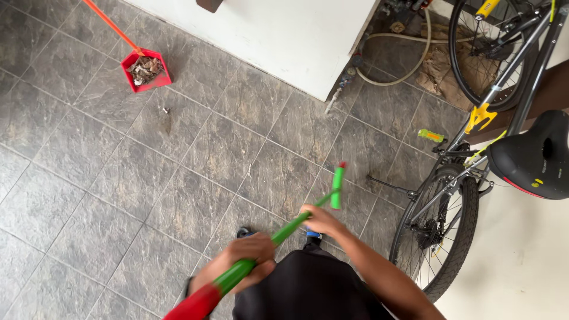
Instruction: The person sweeps debris from the floor using a broom and directs it toward a dustpan.
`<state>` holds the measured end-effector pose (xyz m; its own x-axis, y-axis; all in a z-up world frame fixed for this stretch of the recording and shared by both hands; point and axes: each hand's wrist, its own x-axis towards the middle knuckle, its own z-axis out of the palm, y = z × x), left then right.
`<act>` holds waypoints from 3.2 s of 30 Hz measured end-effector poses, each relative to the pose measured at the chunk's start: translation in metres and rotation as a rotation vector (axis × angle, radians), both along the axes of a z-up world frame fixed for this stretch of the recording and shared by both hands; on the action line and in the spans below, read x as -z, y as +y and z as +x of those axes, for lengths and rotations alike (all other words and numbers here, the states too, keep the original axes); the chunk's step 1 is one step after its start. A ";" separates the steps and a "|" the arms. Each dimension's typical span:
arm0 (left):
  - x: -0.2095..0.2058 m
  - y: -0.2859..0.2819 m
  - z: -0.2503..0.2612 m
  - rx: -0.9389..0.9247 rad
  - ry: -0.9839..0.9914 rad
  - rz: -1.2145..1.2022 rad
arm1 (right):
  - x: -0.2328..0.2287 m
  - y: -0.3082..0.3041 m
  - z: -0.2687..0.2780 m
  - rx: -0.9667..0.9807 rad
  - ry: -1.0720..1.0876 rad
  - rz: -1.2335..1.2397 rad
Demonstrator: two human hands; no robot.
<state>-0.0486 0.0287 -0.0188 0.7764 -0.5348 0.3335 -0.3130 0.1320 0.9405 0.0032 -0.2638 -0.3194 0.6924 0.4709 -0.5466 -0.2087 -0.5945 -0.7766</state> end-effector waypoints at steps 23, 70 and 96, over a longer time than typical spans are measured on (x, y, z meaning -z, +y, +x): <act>0.001 0.059 -0.026 -0.340 -0.051 0.209 | 0.003 0.166 0.021 -0.012 -0.058 0.087; 0.044 -0.162 0.030 -0.086 0.654 0.264 | 0.030 -0.158 -0.026 0.398 0.160 -0.098; 0.038 -0.061 -0.017 -0.258 0.715 0.250 | 0.024 -0.070 -0.047 0.242 0.038 -0.055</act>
<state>-0.0652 -0.0326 -0.0567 0.8661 -0.3026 -0.3979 0.3850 -0.1040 0.9170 -0.0442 -0.3342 -0.3436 0.7599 0.2630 -0.5945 -0.3784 -0.5645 -0.7335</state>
